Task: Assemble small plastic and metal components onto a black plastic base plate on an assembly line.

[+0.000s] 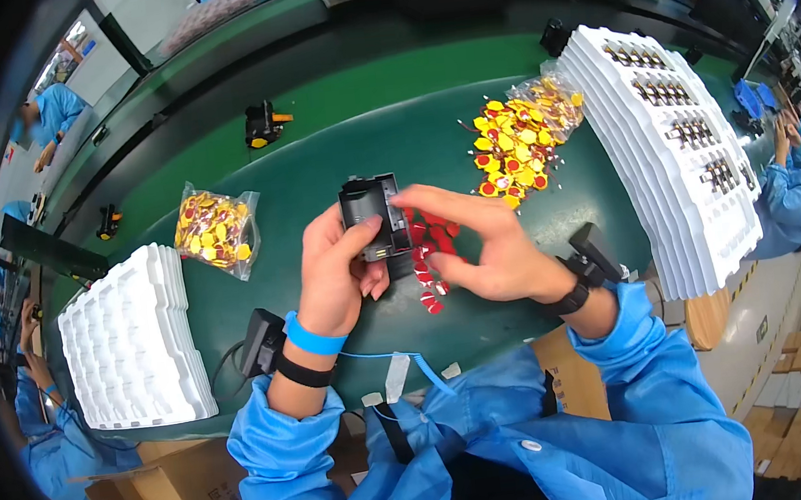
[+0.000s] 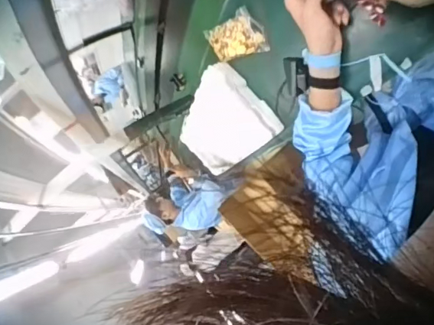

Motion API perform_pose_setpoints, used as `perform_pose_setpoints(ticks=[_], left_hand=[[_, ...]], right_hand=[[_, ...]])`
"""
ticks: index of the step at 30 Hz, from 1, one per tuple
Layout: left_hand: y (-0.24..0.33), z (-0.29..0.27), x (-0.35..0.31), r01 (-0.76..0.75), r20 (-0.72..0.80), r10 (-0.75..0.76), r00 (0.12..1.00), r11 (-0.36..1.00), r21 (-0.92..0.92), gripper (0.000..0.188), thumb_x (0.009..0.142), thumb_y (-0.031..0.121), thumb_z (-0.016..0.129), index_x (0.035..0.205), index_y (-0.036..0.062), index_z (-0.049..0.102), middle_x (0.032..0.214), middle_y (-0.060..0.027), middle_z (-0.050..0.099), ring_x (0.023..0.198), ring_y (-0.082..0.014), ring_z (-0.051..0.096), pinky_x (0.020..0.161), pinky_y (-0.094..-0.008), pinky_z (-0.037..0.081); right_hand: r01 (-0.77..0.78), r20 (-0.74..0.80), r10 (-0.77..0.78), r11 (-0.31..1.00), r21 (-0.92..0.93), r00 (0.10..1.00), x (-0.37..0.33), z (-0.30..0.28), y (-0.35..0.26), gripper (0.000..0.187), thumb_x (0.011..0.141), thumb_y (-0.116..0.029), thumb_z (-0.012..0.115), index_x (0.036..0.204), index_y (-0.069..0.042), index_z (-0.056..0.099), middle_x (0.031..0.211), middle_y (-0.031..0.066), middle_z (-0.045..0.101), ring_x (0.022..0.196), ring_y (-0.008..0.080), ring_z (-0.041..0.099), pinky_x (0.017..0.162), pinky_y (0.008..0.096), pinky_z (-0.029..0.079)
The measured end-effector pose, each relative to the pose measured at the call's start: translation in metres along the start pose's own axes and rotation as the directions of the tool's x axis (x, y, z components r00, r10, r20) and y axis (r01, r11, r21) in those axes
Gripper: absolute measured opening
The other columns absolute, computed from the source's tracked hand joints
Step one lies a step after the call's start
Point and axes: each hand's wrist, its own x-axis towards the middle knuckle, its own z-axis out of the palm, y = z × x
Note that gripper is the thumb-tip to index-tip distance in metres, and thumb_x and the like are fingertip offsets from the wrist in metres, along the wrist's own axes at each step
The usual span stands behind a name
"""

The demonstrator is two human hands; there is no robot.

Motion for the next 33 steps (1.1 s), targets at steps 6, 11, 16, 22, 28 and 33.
perform_pose_setpoints(ticks=[6,11,16,22,28,33], left_hand=[[0.0,0.0,0.004,-0.042,-0.057,0.048,0.997,0.993,0.107,0.018,0.091,0.008,0.059,0.106,-0.0018,0.057,0.074,-0.0058,0.062,0.042,-0.0083,0.048,0.036,-0.0235,0.038],[-0.003,0.007,-0.001,-0.044,-0.01,0.047,0.999,0.981,0.191,0.02,0.092,0.007,0.058,0.11,-0.0025,0.058,0.076,-0.004,0.063,0.043,-0.0062,0.048,0.037,-0.0216,0.038],[-0.004,0.01,-0.002,-0.08,0.036,0.075,0.997,0.982,0.169,0.02,0.093,0.009,0.061,0.11,-0.001,0.057,0.075,-0.0029,0.062,0.045,-0.0056,0.049,0.039,-0.0208,0.038],[-0.001,0.003,0.0,-0.022,0.085,0.025,0.996,0.999,-0.037,0.02,0.093,0.015,0.057,0.105,-0.0012,0.057,0.073,-0.0072,0.061,0.044,-0.0094,0.051,0.038,-0.023,0.039],[-0.004,0.006,-0.002,-0.044,-0.011,0.046,0.999,0.989,0.142,0.023,0.092,0.008,0.055,0.113,-0.0013,0.058,0.074,-0.0061,0.062,0.045,-0.0092,0.052,0.037,-0.0218,0.04],[-0.003,0.002,-0.005,-0.066,-0.103,0.077,0.992,0.992,0.109,0.016,0.09,0.012,0.057,0.099,-0.0005,0.055,0.071,-0.0072,0.057,0.042,-0.0146,0.049,0.037,-0.0285,0.043]], right_hand=[[-0.122,-0.081,0.115,0.989,-0.08,0.99,-0.007,-0.023,-0.009,0.021,0.086,0.003,0.061,0.105,0.005,0.066,0.085,0.0144,0.072,0.071,0.0165,0.071,0.065,0.0271,0.055],[-0.2,-0.066,0.191,0.961,-0.191,0.979,-0.004,-0.016,-0.029,0.011,0.086,-0.001,0.066,0.095,0.004,0.065,0.071,0.0108,0.068,0.057,0.015,0.066,0.052,0.0271,0.05],[-0.235,-0.021,0.234,0.96,-0.15,0.972,0.002,0.008,-0.023,0.011,0.089,-0.006,0.067,0.085,0.003,0.063,0.06,0.0075,0.062,0.048,0.0116,0.058,0.044,0.0279,0.042],[-0.46,0.077,0.453,0.882,0.106,0.888,0.016,0.001,-0.02,0.017,0.093,-0.008,0.064,0.083,0.006,0.063,0.061,0.0029,0.06,0.054,0.005,0.055,0.048,0.0238,0.041],[-0.211,0.052,0.228,0.952,-0.22,0.972,0.015,-0.023,-0.032,0.013,0.094,-0.009,0.062,0.091,0.003,0.066,0.064,0.0055,0.061,0.054,0.0102,0.056,0.05,0.0272,0.042],[-0.124,-0.12,0.065,0.796,-0.592,0.991,0.005,-0.086,-0.073,0.007,0.082,-0.004,0.062,0.082,0.003,0.065,0.066,0.0173,0.061,0.057,0.0314,0.061,0.055,0.0365,0.047]])
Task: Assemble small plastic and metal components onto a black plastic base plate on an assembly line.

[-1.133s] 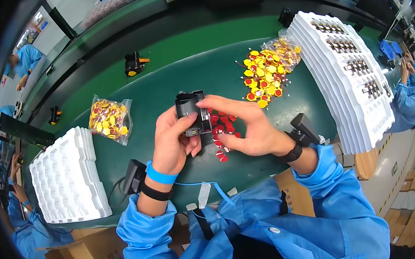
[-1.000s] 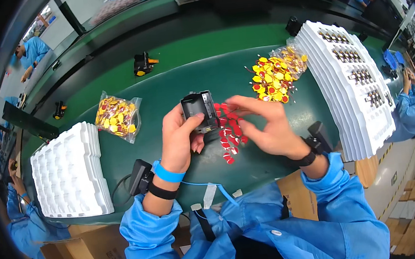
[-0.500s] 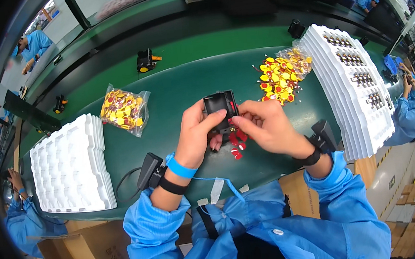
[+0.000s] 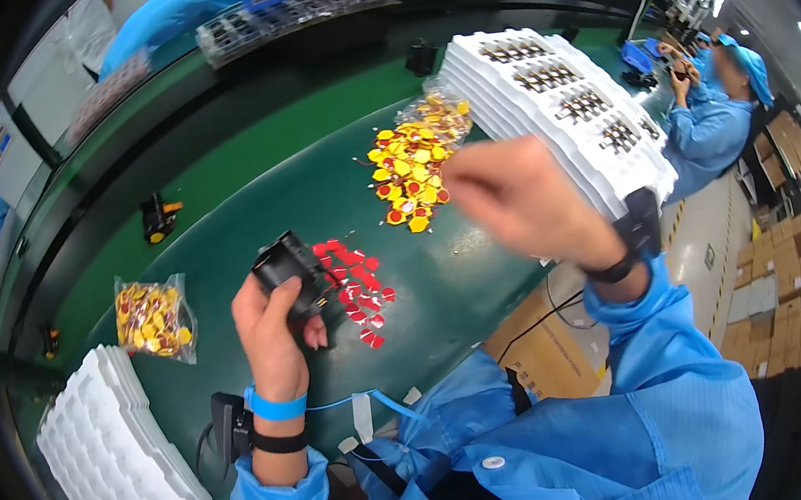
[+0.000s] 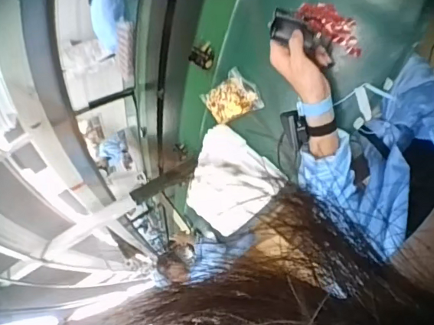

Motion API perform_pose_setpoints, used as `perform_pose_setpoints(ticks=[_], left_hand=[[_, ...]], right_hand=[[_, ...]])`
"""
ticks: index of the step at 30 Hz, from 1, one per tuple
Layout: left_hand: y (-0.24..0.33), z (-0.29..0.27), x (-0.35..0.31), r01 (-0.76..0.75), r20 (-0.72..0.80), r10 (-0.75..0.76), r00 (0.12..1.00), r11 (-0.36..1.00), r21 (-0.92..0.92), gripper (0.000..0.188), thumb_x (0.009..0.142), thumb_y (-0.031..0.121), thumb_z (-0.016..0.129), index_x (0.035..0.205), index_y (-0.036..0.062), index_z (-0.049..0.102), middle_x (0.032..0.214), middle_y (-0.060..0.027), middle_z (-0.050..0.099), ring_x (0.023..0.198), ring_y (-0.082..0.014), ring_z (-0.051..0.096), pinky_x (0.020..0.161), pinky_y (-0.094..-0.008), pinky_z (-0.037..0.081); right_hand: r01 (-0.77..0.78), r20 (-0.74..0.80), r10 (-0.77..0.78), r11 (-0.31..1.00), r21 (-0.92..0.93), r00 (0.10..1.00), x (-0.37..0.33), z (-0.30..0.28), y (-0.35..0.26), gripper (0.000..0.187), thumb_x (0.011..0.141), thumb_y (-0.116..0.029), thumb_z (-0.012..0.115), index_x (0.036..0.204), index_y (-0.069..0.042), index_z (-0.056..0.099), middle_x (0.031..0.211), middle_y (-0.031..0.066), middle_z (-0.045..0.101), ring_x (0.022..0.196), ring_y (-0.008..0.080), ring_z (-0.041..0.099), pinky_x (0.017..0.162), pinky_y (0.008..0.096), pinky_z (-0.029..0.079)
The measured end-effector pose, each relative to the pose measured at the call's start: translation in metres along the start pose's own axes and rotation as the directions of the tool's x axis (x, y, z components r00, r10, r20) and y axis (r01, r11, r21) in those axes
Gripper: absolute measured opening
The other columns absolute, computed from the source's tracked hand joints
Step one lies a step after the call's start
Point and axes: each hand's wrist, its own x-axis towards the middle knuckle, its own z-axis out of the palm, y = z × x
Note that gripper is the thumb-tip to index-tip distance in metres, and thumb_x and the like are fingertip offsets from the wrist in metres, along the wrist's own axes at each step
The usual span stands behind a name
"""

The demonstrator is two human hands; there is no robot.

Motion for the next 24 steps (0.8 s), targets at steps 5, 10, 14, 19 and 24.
perform_pose_setpoints(ticks=[5,10,14,19,24], left_hand=[[0.006,0.01,-0.004,0.028,-0.034,-0.028,0.999,1.0,-0.006,0.015,0.089,0.012,0.06,0.095,0.0015,0.051,0.069,-0.0078,0.055,0.042,-0.0154,0.049,0.037,-0.0294,0.043],[0.007,0.014,-0.007,0.013,-0.007,-0.013,1.0,0.999,0.035,0.017,0.089,0.013,0.061,0.097,0.0014,0.05,0.073,-0.009,0.056,0.042,-0.0158,0.049,0.037,-0.0302,0.044],[0.0,0.014,-0.005,0.027,-0.021,-0.027,0.999,1.0,0.006,0.019,0.089,0.009,0.061,0.103,-0.0021,0.054,0.076,-0.0091,0.057,0.041,-0.015,0.049,0.036,-0.0276,0.043],[-0.003,0.019,-0.005,0.03,0.054,-0.032,0.998,0.999,0.042,0.02,0.089,0.009,0.062,0.103,-0.0024,0.054,0.074,-0.0087,0.058,0.042,-0.0147,0.05,0.036,-0.0267,0.043],[0.0,0.012,-0.005,0.02,-0.011,-0.02,1.0,1.0,-0.001,0.022,0.09,0.01,0.063,0.106,-0.0024,0.054,0.074,-0.0088,0.059,0.042,-0.0147,0.051,0.036,-0.0264,0.042]], right_hand=[[-0.294,-0.17,0.24,0.787,-0.543,0.956,-0.009,-0.136,0.107,0.008,0.077,-0.005,0.062,0.08,-0.002,0.068,0.069,0.0165,0.064,0.068,0.0308,0.067,0.062,0.0379,0.051],[-0.672,-0.123,0.724,0.546,-0.5,0.679,-0.051,-0.217,0.175,0.016,0.075,-0.007,0.065,0.07,0.008,0.067,0.055,0.013,0.063,0.042,0.0199,0.064,0.041,0.03,0.05],[-0.736,0.066,0.841,0.506,-0.45,0.537,-0.076,-0.199,0.176,0.024,0.075,-0.015,0.073,0.065,0.006,0.066,0.05,0.0089,0.059,0.038,0.0162,0.056,0.037,0.0275,0.041],[-0.776,-0.038,0.818,0.528,-0.345,0.574,-0.091,-0.203,0.212,0.02,0.072,-0.011,0.075,0.069,0.007,0.067,0.052,0.0065,0.056,0.039,0.0135,0.049,0.037,0.0273,0.032],[-0.852,0.114,0.859,0.462,0.247,0.499,-0.085,-0.221,0.201,0.011,0.076,-0.001,0.07,0.068,0.004,0.064,0.055,0.0005,0.047,0.044,0.007,0.04,0.04,0.0245,0.023]])
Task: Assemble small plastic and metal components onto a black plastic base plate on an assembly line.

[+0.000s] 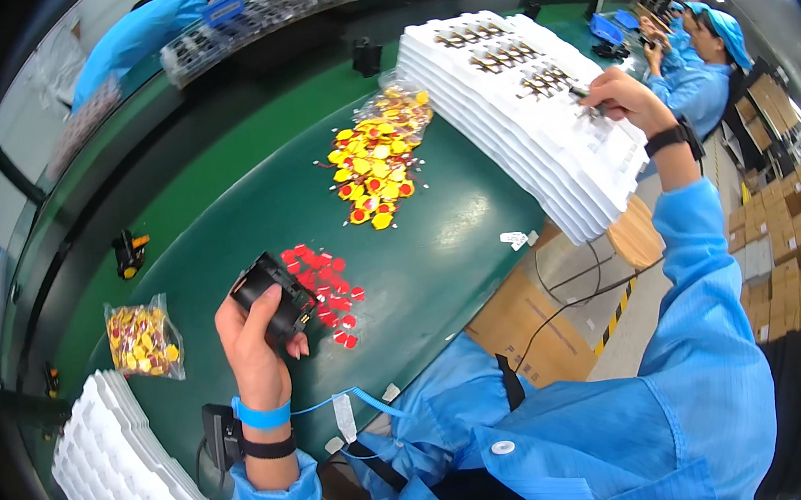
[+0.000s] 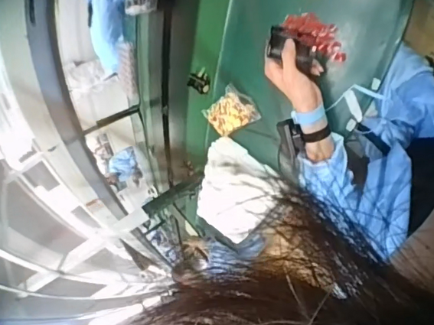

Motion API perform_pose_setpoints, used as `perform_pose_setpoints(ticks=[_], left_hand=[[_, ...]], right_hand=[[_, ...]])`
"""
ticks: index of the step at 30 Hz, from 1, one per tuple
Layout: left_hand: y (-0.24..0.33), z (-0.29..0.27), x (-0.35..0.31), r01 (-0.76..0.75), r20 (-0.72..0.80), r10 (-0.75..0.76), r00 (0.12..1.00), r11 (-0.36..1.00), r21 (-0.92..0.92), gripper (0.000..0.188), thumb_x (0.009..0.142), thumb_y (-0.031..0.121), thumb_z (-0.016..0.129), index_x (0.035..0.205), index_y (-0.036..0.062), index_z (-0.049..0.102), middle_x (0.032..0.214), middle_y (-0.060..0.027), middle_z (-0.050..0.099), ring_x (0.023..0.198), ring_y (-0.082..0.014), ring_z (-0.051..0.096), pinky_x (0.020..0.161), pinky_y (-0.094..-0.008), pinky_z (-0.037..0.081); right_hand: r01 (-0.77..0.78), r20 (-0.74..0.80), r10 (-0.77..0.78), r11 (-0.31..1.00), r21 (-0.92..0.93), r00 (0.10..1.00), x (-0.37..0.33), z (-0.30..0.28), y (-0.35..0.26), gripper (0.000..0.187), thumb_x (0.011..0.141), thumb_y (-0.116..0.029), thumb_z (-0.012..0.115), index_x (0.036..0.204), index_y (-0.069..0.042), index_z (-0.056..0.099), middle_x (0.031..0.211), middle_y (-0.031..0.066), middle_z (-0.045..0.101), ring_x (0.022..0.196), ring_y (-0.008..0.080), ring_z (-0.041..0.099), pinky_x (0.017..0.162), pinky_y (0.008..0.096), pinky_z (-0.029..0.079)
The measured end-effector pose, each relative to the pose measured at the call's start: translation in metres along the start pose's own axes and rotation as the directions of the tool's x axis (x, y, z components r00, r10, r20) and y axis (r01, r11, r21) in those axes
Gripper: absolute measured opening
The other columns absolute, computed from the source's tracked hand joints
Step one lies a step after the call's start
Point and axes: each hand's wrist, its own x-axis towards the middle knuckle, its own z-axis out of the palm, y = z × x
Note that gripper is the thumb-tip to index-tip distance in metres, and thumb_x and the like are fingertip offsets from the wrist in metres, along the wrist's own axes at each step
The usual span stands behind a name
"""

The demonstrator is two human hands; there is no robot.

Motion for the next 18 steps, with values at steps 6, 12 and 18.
perform_pose_setpoints(ticks=[6,12,18], left_hand=[[0.005,0.002,0.001,-0.043,0.115,0.029,0.993,0.992,0.119,0.029,0.09,0.018,0.069,0.107,-0.0011,0.056,0.073,-0.0052,0.059,0.044,-0.0112,0.053,0.035,-0.0228,0.039],[-0.012,-0.013,0.01,-0.146,0.1,0.126,0.987,0.965,0.216,0.015,0.091,0.015,0.067,0.09,0.003,0.058,0.068,-0.0004,0.059,0.046,-0.0053,0.05,0.038,-0.0207,0.037],[-0.009,-0.008,0.011,-0.237,0.031,0.243,0.969,0.895,0.378,0.015,0.091,0.013,0.065,0.084,0.0018,0.057,0.065,0.0018,0.055,0.052,-0.0038,0.047,0.043,-0.0225,0.035]], right_hand=[[0.449,-0.002,-0.461,0.864,0.23,0.887,-0.083,0.126,-0.038,0.018,0.09,-0.01,0.066,0.077,0.0,0.06,0.065,0.0065,0.063,0.052,0.0135,0.063,0.047,0.0248,0.049],[0.51,0.16,-0.594,0.776,0.372,0.788,-0.138,0.302,-0.083,0.01,0.088,-0.005,0.07,0.085,0.003,0.066,0.071,0.0049,0.066,0.058,0.008,0.061,0.05,0.0202,0.046],[0.706,0.2,-0.754,0.657,0.265,0.626,-0.117,0.367,-0.091,0.012,0.087,-0.004,0.069,0.081,0.003,0.062,0.06,0.0023,0.058,0.05,0.004,0.05,0.045,0.0212,0.035]])
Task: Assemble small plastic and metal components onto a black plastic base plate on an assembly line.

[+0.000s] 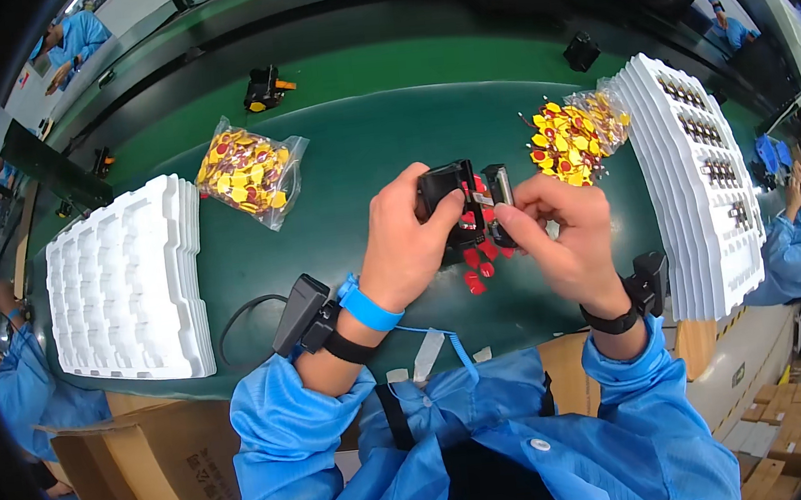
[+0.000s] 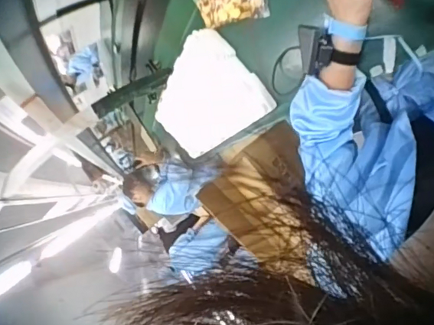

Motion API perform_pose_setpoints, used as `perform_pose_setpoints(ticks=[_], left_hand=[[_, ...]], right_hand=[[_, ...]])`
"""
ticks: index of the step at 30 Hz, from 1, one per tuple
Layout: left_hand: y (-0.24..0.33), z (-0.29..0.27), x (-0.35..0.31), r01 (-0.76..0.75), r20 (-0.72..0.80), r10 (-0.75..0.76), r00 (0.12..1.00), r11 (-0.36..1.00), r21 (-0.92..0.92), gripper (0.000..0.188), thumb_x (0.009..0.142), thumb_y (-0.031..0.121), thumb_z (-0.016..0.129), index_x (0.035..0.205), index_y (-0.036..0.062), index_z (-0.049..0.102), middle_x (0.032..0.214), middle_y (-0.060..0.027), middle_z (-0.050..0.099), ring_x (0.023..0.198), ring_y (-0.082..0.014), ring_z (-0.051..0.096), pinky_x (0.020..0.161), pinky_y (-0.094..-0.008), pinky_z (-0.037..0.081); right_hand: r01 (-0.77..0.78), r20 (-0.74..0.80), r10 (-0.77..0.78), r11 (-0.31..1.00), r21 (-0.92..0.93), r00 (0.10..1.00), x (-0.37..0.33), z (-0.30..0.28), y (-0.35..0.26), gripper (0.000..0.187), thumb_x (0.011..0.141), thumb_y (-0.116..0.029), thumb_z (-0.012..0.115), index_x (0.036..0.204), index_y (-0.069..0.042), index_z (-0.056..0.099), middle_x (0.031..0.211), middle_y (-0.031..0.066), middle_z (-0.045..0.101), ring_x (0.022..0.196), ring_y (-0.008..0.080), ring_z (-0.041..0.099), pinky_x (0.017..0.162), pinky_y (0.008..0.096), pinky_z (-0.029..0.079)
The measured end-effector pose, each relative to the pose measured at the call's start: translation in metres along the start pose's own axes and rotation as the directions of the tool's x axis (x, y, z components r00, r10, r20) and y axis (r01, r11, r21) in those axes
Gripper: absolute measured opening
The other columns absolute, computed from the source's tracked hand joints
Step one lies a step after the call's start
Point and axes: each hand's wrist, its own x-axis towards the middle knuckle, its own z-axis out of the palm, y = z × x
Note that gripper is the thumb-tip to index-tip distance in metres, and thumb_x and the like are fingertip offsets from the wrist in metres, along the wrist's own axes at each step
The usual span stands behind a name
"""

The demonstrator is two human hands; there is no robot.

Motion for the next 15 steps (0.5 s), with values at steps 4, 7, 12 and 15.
perform_pose_setpoints(ticks=[4,7,12,15], left_hand=[[0.012,0.001,-0.004,-0.057,-0.051,0.061,0.997,0.995,0.08,0.023,0.088,0.014,0.067,0.083,-0.0048,0.054,0.062,-0.0117,0.058,0.052,-0.0144,0.054,0.049,-0.032,0.042],[0.015,0.0,-0.006,-0.103,-0.087,0.119,0.989,0.981,0.167,0.023,0.088,0.014,0.066,0.083,-0.0042,0.053,0.062,-0.014,0.059,0.051,-0.0187,0.056,0.049,-0.0337,0.042],[0.01,-0.002,-0.004,-0.121,-0.134,0.146,0.98,0.977,0.176,0.021,0.088,0.013,0.066,0.083,-0.0029,0.053,0.064,-0.015,0.061,0.053,-0.0221,0.059,0.052,-0.0348,0.044],[0.01,-0.002,-0.003,-0.118,-0.142,0.145,0.979,0.976,0.181,0.02,0.088,0.013,0.066,0.083,-0.0028,0.054,0.065,-0.0153,0.061,0.054,-0.0228,0.059,0.053,-0.0348,0.045]], right_hand=[[-0.001,0.055,0.004,0.998,-0.067,0.998,0.009,0.008,0.01,0.012,0.087,-0.003,0.069,0.079,0.003,0.06,0.057,0.0025,0.055,0.049,0.003,0.048,0.044,0.0217,0.033],[0.036,0.05,-0.034,0.999,-0.036,0.998,0.015,0.015,0.017,0.014,0.087,-0.004,0.069,0.079,0.003,0.06,0.057,0.0023,0.055,0.049,0.0035,0.048,0.045,0.0217,0.034],[-0.075,0.14,0.055,0.987,0.144,0.989,0.023,0.014,0.017,0.015,0.089,-0.006,0.067,0.078,0.003,0.06,0.059,0.0018,0.057,0.051,0.0045,0.051,0.046,0.0225,0.036],[-0.061,0.197,0.037,0.991,0.118,0.98,0.028,0.009,0.016,0.016,0.09,-0.007,0.067,0.078,0.003,0.06,0.06,0.0016,0.058,0.052,0.0049,0.053,0.047,0.0225,0.037]])
